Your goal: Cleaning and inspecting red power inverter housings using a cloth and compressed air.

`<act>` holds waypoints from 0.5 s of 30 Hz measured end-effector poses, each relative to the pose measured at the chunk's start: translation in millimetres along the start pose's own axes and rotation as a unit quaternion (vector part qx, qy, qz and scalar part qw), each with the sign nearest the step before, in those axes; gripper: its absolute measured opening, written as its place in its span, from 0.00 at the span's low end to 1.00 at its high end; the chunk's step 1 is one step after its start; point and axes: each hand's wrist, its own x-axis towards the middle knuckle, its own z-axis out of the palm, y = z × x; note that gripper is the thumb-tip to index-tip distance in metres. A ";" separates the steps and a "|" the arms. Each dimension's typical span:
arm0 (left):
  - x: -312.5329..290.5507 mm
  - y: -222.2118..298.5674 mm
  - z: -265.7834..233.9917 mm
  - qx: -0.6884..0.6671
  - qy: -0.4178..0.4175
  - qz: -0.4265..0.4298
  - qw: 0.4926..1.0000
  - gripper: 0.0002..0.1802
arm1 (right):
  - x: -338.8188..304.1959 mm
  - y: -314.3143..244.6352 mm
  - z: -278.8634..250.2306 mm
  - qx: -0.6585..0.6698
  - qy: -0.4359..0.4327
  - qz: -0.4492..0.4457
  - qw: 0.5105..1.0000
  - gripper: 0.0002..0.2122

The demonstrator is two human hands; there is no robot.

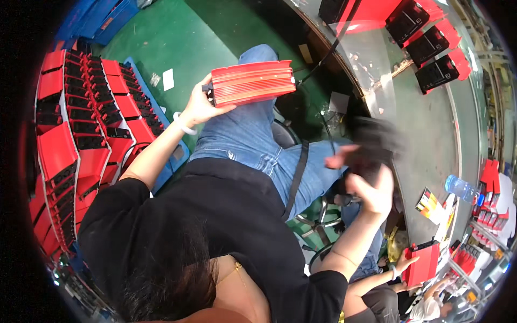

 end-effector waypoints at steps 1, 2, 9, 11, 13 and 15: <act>1.0 -0.3 1.9 -0.001 -0.004 -0.001 1.000 0.40 | 3.9 -5.5 16.6 -0.068 0.000 0.093 0.993 0.20; -0.8 -0.9 3.1 -0.009 -0.001 -0.003 1.000 0.40 | 9.9 6.3 26.8 -0.133 -0.054 0.089 0.986 0.15; -3.2 2.1 2.6 -0.006 -0.002 -0.031 0.999 0.40 | 11.2 -2.1 29.8 -0.383 0.008 0.130 0.915 0.11; -2.2 1.5 2.9 0.002 0.006 -0.023 1.000 0.40 | 13.6 -7.6 29.2 -0.376 0.040 0.135 0.916 0.11; -4.5 -0.1 2.7 0.015 0.008 -0.011 1.000 0.40 | 3.3 -2.4 35.5 -0.413 -0.037 0.044 0.909 0.11; -6.1 0.6 1.6 0.003 0.018 -0.019 1.000 0.41 | -0.7 -13.7 43.7 -0.309 -0.083 0.130 0.938 0.12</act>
